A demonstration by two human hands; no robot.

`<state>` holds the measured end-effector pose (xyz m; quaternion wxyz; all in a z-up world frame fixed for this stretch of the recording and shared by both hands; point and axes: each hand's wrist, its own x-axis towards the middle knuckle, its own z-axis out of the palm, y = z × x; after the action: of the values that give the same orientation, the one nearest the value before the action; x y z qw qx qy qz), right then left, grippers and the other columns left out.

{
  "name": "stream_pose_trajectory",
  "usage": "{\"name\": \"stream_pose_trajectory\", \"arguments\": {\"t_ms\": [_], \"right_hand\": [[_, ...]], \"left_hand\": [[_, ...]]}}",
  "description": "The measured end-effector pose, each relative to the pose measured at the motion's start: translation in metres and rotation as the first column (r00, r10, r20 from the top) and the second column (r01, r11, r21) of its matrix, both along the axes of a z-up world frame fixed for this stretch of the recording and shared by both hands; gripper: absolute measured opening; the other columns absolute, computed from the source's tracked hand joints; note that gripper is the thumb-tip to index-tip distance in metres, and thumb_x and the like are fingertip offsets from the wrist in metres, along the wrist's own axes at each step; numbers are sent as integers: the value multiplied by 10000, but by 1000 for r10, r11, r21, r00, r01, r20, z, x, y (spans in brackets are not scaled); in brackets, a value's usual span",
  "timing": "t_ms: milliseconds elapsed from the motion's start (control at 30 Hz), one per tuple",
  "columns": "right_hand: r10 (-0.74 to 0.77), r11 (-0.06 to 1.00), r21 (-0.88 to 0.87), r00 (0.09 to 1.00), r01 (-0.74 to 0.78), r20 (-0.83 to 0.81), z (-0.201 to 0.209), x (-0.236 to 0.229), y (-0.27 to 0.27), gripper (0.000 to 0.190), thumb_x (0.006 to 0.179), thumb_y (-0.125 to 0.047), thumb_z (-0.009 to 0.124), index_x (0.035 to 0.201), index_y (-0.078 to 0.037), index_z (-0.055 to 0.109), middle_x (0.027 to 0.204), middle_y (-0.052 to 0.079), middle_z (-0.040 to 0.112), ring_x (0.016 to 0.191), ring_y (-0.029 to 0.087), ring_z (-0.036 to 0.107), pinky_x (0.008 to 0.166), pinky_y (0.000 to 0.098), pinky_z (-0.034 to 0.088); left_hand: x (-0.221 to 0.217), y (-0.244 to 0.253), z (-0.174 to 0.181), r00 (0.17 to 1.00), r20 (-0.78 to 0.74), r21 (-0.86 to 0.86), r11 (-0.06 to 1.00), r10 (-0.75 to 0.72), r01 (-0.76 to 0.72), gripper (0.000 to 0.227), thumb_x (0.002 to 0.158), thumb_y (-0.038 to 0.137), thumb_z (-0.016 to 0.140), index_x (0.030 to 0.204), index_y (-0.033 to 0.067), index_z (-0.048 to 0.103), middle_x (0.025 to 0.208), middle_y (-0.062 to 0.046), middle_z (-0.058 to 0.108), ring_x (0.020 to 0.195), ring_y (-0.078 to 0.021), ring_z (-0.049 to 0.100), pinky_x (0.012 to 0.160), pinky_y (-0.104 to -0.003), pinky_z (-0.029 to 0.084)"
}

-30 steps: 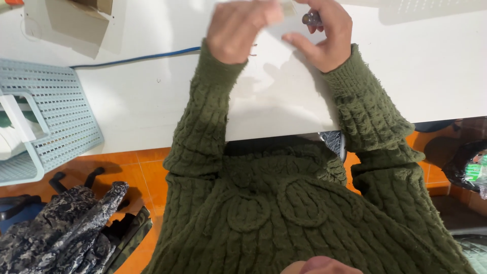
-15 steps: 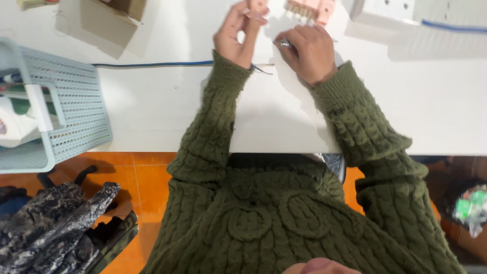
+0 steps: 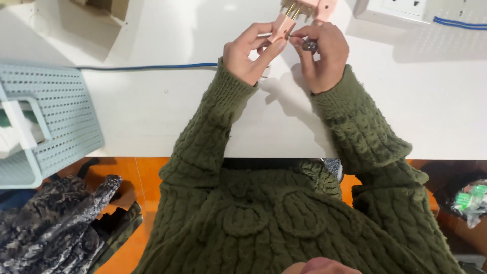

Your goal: The person assembles electrical plugs by inserting wires into the terminals and tightening the screws with a screwdriver. They handle multiple pink plug units and a white socket, working on a white table.

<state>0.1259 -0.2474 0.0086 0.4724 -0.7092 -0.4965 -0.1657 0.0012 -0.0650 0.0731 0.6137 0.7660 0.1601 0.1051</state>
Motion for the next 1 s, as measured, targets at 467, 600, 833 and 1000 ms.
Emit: {"name": "stream_pose_trajectory", "arguments": {"t_ms": [467, 600, 833, 1000], "right_hand": [[-62, 998, -18, 997, 62, -36, -5, -1, -3, 77, 1179, -103, 757, 1153, -31, 743, 904, 102, 674, 753, 258, 575, 719, 398, 477], [-95, 993, 20, 890, 116, -446, 5, -12, -5, 421, 1092, -334, 903, 1204, -42, 620, 951, 64, 549, 757, 160, 427, 746, 326, 397], [-29, 995, 72, 909, 65, -416, 23, -9, -7, 584, 1102, -400, 844, 1409, -22, 520, 1198, 124, 587, 836, 179, 439, 798, 345, 395], [-47, 936, 295, 897, 193, -439, 21, 5, -16, 238, 1274, -119, 495, 1236, 51, 657, 978, 149, 681, 741, 207, 583, 711, 364, 503]], "left_hand": [[3, -12, -6, 995, 93, -83, 995, -44, 51, 409, 1154, 371, 643, 1401, 75, 778, 1136, -60, 886, 1059, -149, 864, 1006, -277, 667], [6, -4, -37, 975, 198, -347, 924, -99, 164, 347, 1125, 256, 712, 1311, -31, 768, 1288, -194, 834, 963, -300, 842, 956, -392, 715], [15, -3, -78, 935, 346, -391, 895, -76, 217, 308, 1131, 262, 760, 1349, 50, 809, 1185, -178, 867, 900, -274, 848, 727, -320, 602], [25, 8, -77, 920, 346, -735, 663, 185, 142, 275, 1075, 220, 818, 1244, 3, 804, 1115, -308, 845, 973, -352, 797, 842, -369, 604]]}}
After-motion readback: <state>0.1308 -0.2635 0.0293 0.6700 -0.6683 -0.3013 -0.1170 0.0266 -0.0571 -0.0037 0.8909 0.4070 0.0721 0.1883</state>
